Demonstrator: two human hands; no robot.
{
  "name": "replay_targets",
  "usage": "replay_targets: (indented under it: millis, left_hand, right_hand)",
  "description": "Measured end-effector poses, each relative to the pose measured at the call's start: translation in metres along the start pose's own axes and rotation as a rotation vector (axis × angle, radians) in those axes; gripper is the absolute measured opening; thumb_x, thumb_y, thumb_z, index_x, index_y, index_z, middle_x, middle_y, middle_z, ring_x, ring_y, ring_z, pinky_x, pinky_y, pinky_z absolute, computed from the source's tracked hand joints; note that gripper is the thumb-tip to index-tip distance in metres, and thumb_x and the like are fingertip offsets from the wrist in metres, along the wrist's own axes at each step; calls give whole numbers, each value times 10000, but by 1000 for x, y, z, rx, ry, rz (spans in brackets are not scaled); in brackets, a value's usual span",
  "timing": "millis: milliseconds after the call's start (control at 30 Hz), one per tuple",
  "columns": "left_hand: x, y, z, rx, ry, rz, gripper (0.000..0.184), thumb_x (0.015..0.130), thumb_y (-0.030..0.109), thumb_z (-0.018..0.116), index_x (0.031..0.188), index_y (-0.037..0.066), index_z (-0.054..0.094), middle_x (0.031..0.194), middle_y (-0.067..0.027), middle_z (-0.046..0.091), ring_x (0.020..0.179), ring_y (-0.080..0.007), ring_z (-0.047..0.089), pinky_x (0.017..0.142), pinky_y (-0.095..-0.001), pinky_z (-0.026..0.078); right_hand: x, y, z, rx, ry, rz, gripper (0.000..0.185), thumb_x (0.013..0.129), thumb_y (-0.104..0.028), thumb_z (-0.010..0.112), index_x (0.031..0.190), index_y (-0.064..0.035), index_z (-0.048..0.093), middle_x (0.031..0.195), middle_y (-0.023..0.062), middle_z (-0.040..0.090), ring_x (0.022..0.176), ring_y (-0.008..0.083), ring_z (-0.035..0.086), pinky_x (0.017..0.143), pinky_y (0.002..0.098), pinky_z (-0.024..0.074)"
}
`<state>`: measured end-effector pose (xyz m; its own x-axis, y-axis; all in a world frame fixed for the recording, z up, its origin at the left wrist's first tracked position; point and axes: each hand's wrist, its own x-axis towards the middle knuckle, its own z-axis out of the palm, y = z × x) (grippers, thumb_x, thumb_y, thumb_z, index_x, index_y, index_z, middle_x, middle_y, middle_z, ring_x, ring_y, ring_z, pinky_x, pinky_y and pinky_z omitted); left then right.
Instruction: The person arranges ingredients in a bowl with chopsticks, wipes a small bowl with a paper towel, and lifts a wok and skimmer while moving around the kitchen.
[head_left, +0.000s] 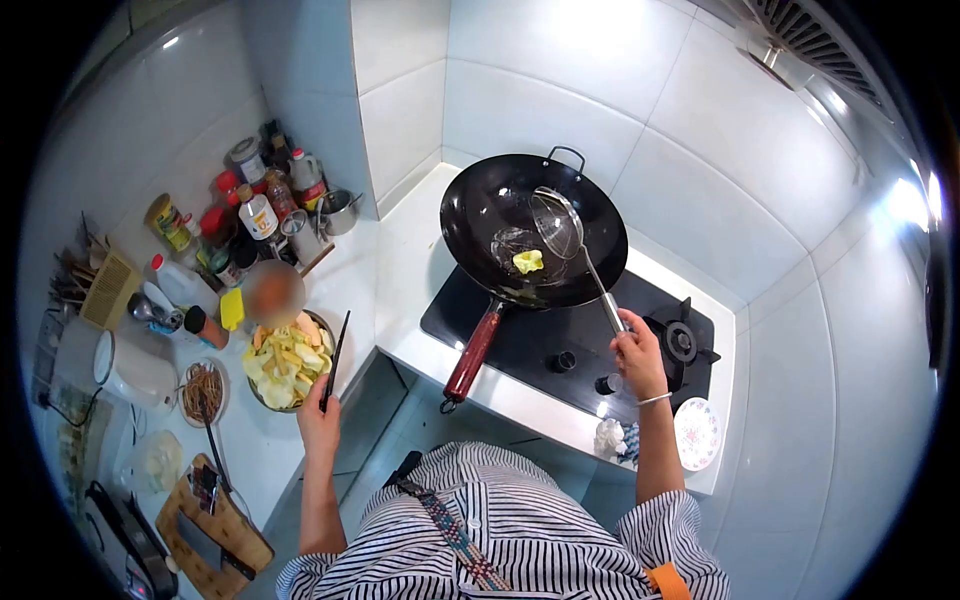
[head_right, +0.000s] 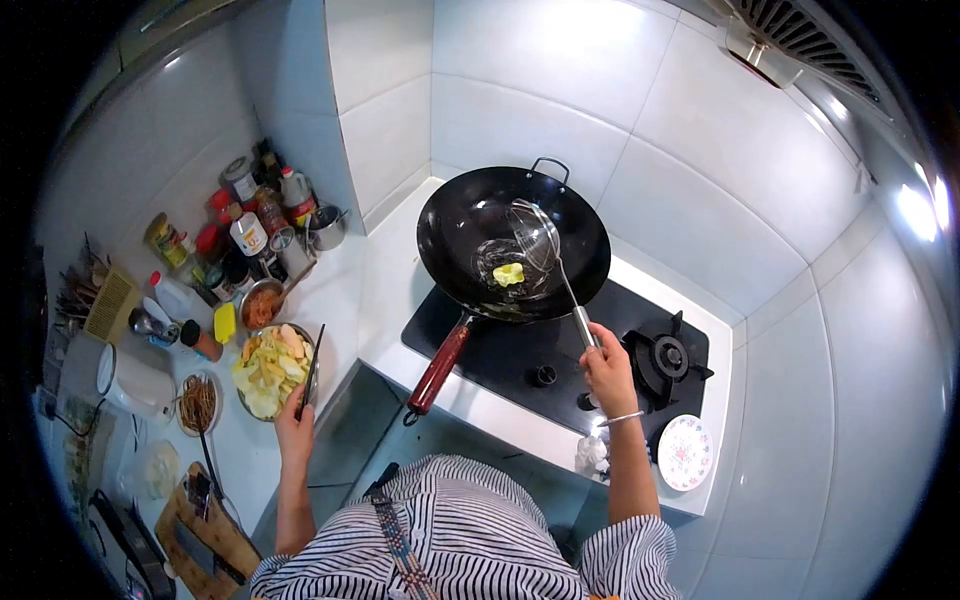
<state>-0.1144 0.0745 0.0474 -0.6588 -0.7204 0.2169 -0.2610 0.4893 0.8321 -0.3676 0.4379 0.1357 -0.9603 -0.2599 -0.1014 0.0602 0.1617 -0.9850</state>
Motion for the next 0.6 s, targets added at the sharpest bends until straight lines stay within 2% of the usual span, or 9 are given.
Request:
replay_targets:
  millis: [233, 300, 433, 600]
  left_hand:
    - [2, -10, 4, 11, 1, 1, 365, 749, 9, 484, 1112, -22, 502, 960, -115, 581, 771, -154, 525, 716, -251, 422]
    - [2, -4, 5, -23, -15, -48, 352, 753, 35, 496, 1100, -20, 508, 976, -177, 582, 839, -238, 566, 763, -300, 429]
    - [3, 9, 5, -26, -31, -112, 353, 753, 43, 495, 1100, -19, 510, 977, -176, 582, 843, -237, 566, 762, -298, 428]
    - [4, -6, 10, 41, 11, -13, 348, 754, 55, 489, 1093, -18, 516, 938, -169, 591, 782, -225, 569, 728, -293, 437]
  right_hand:
    - [0, 3, -5, -33, 3, -30, 346, 812, -58, 455, 1158, -47, 441, 631, -8, 510, 419, 14, 373, 356, 146, 268]
    - [-2, 1, -5, -34, -4, -22, 347, 808, -56, 450, 1155, -42, 447, 630, -10, 507, 433, 22, 386, 372, 154, 280]
    - [-3, 0, -5, -68, 0, -19, 352, 804, -54, 448, 1156, -37, 449, 631, -11, 505, 456, 31, 401, 394, 163, 293]
    - [-3, 0, -5, -35, -3, -14, 339, 820, -65, 462, 1157, -43, 441, 639, -6, 519, 427, 10, 384, 362, 139, 276]
